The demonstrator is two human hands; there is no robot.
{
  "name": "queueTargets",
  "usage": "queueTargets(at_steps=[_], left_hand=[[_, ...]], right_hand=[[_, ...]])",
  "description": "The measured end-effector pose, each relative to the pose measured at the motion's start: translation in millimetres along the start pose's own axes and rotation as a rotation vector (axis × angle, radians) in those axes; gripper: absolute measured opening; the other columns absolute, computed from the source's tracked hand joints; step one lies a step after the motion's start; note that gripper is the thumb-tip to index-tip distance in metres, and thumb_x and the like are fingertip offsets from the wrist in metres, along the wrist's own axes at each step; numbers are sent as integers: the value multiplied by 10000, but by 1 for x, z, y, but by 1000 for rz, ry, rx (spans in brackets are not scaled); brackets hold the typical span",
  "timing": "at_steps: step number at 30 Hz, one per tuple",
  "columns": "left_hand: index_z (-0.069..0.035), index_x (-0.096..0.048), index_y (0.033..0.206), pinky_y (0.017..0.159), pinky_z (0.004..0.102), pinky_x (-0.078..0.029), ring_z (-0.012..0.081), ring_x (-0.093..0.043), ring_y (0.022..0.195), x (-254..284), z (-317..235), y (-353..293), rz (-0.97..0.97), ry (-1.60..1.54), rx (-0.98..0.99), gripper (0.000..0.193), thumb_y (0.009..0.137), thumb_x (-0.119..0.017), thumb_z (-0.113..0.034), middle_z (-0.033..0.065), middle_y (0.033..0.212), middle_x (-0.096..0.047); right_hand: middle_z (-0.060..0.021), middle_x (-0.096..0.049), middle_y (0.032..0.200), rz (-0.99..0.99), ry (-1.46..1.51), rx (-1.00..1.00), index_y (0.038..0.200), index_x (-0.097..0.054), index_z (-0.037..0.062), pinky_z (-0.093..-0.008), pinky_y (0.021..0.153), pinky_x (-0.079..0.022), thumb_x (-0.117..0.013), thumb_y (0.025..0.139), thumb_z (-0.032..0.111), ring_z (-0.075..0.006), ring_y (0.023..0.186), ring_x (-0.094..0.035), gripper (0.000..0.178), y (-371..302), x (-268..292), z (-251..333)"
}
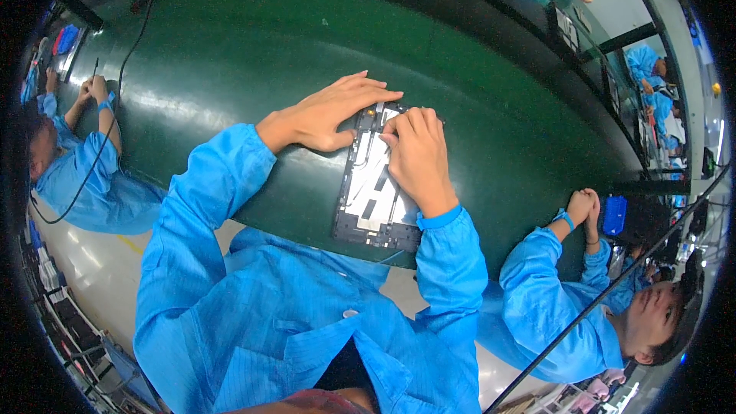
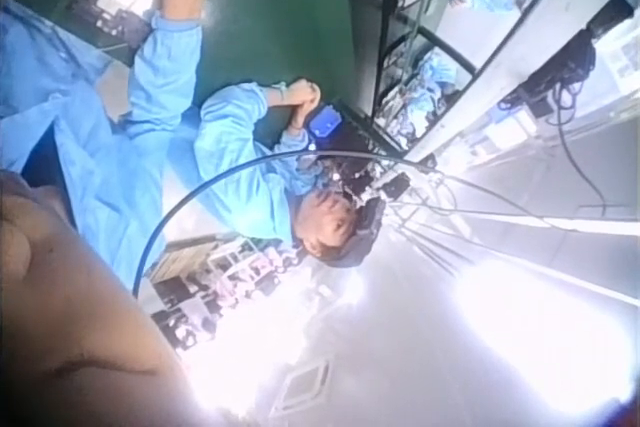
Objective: The person assembles electronic tablets along a conveyor belt by connecting internal components and ribbon cables by hand, pushing the tablet down the line, and repeating the process on the next tablet.
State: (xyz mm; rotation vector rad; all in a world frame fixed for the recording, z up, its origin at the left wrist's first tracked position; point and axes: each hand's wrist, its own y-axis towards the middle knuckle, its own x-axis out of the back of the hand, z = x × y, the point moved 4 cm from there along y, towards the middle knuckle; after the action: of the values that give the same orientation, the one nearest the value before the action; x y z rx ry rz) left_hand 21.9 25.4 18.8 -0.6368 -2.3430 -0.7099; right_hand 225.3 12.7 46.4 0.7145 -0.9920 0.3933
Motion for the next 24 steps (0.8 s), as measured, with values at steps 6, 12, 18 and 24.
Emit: queueTargets(at_steps=[6,12,18,24], left_hand=[[-87,-486,1681,1410,597,-182,432,-434,1600,-2,1,0,12,23,-18,931,765,-656,-75,242,1629,-577],[-77,-513,1658,1405,597,-192,433,-452,1587,-4,0,-2,-3,44,-25,873,806,-695,-138,232,1618,-590],[-81,-510,1660,1404,600,-195,432,-454,1586,-4,-2,-3,-23,45,-30,853,828,-694,-131,217,1615,-596],[-87,-515,1658,1406,596,-194,419,-447,1594,-4,-1,-1,-15,35,-35,851,826,-690,-128,208,1627,-589]], right_hand=[[-120,-626,1037,-1,-20,-7,986,-692,68,-487,950,-495,-806,901,71,-358,1075,-603,142,0,0,0],[-118,-640,997,-9,-43,-1,982,-698,49,-462,887,-500,-803,906,63,-351,1001,-605,130,0,9,9],[-99,-635,1036,4,40,14,979,-699,84,-474,920,-490,-835,876,86,-349,1041,-613,170,0,9,0],[-119,-625,1034,-55,-88,104,974,-684,69,-502,926,-484,-840,872,98,-360,1054,-604,188,-1,-1,9]])
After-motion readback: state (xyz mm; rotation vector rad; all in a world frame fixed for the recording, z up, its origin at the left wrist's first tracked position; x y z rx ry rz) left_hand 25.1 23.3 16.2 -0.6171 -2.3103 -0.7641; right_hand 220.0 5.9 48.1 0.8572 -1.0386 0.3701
